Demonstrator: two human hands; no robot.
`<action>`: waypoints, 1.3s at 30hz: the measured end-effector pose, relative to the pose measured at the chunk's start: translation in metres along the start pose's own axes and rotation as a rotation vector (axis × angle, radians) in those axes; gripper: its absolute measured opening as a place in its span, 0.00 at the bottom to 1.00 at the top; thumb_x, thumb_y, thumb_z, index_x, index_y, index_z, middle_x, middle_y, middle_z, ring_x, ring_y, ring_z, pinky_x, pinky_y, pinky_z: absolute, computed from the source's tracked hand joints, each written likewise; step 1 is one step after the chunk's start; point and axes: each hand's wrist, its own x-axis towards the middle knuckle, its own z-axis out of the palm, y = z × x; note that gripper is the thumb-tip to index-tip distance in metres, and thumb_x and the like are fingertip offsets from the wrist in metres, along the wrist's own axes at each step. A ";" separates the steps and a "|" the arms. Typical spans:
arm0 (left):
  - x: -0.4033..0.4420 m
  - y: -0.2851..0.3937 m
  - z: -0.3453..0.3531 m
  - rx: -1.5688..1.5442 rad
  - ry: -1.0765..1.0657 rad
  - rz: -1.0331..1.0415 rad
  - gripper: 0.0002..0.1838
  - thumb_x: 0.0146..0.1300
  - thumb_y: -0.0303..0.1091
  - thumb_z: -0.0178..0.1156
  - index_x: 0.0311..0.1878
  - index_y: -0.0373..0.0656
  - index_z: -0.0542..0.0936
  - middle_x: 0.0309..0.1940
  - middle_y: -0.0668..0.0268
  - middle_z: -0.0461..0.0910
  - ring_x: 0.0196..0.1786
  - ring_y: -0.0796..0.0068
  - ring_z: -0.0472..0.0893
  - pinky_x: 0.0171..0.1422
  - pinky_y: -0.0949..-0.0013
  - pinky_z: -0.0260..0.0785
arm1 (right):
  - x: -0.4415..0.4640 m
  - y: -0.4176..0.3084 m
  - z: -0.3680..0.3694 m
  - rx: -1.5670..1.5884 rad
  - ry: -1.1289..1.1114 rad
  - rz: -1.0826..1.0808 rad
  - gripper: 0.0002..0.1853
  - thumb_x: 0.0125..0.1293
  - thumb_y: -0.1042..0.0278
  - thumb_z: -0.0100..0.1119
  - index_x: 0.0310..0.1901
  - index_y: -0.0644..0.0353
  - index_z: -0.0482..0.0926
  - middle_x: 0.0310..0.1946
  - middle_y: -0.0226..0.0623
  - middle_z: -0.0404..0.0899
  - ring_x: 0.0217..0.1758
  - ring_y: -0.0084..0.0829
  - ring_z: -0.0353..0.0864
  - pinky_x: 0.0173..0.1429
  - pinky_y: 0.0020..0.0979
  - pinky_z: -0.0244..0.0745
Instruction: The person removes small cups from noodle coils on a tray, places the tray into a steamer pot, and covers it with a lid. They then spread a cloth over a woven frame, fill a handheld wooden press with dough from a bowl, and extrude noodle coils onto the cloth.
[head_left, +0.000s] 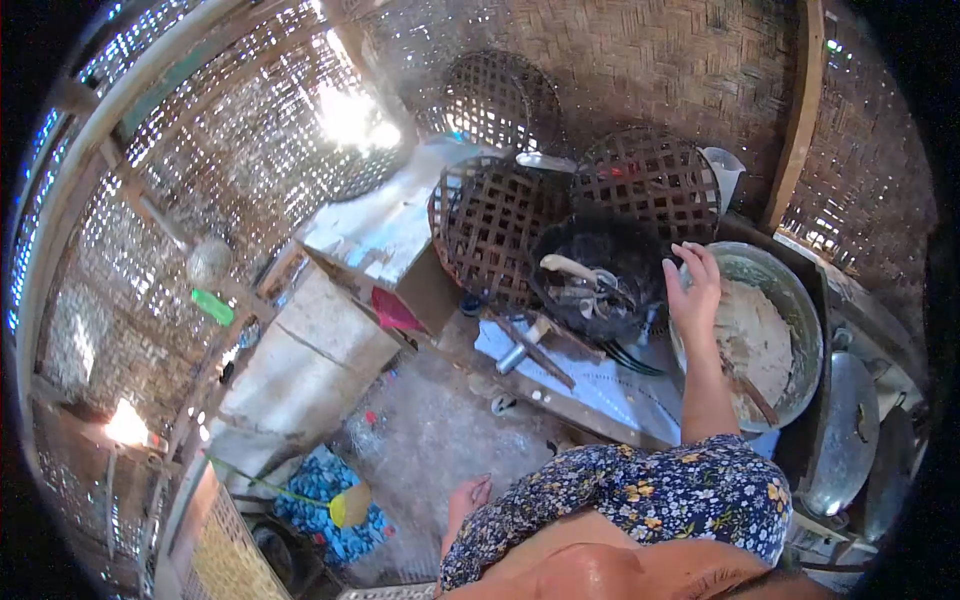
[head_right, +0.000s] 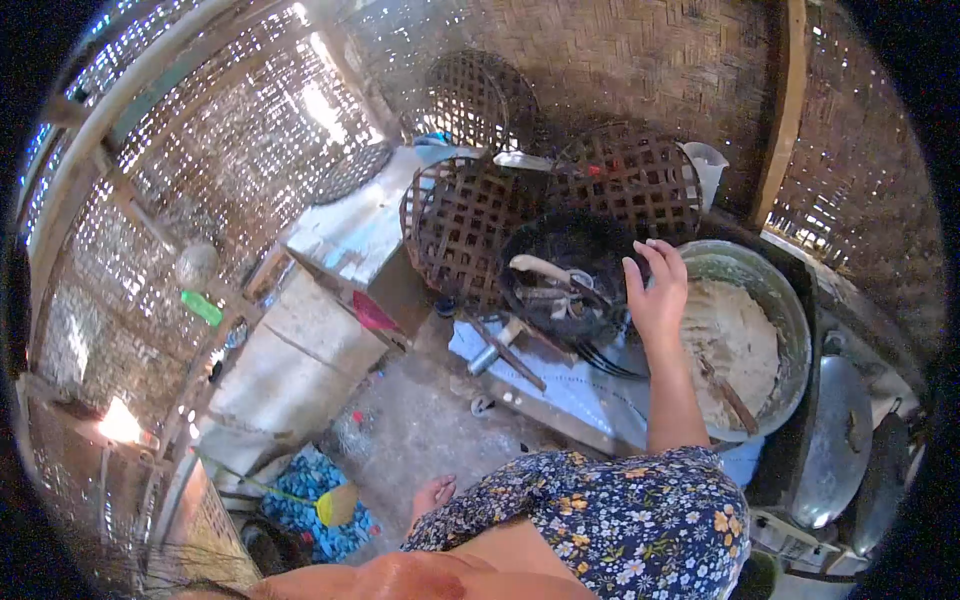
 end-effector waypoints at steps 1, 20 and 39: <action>0.015 0.000 0.000 -0.028 0.009 -0.008 0.11 0.58 0.33 0.57 0.44 0.41 0.79 0.41 0.56 0.79 0.46 0.63 0.78 0.53 0.66 0.68 | 0.007 0.005 0.014 0.017 0.018 0.030 0.12 0.52 0.72 0.61 0.41 0.60 0.78 0.44 0.41 0.74 0.48 0.39 0.73 0.50 0.33 0.68; 0.344 0.110 -0.092 -0.420 0.373 0.227 0.22 0.58 0.29 0.57 0.56 0.37 0.69 0.44 0.62 0.76 0.42 0.80 0.75 0.49 0.76 0.68 | -0.023 0.010 0.111 0.116 -0.345 0.108 0.16 0.48 0.72 0.62 0.41 0.60 0.77 0.43 0.44 0.72 0.47 0.43 0.73 0.52 0.36 0.68; 0.490 0.127 -0.119 -0.674 -0.030 0.510 0.40 0.54 0.22 0.59 0.65 0.31 0.46 0.62 0.50 0.57 0.61 0.65 0.64 0.64 0.68 0.56 | -0.094 -0.105 0.139 -0.398 -0.089 0.200 0.15 0.48 0.73 0.62 0.40 0.62 0.76 0.42 0.44 0.72 0.46 0.44 0.71 0.51 0.38 0.66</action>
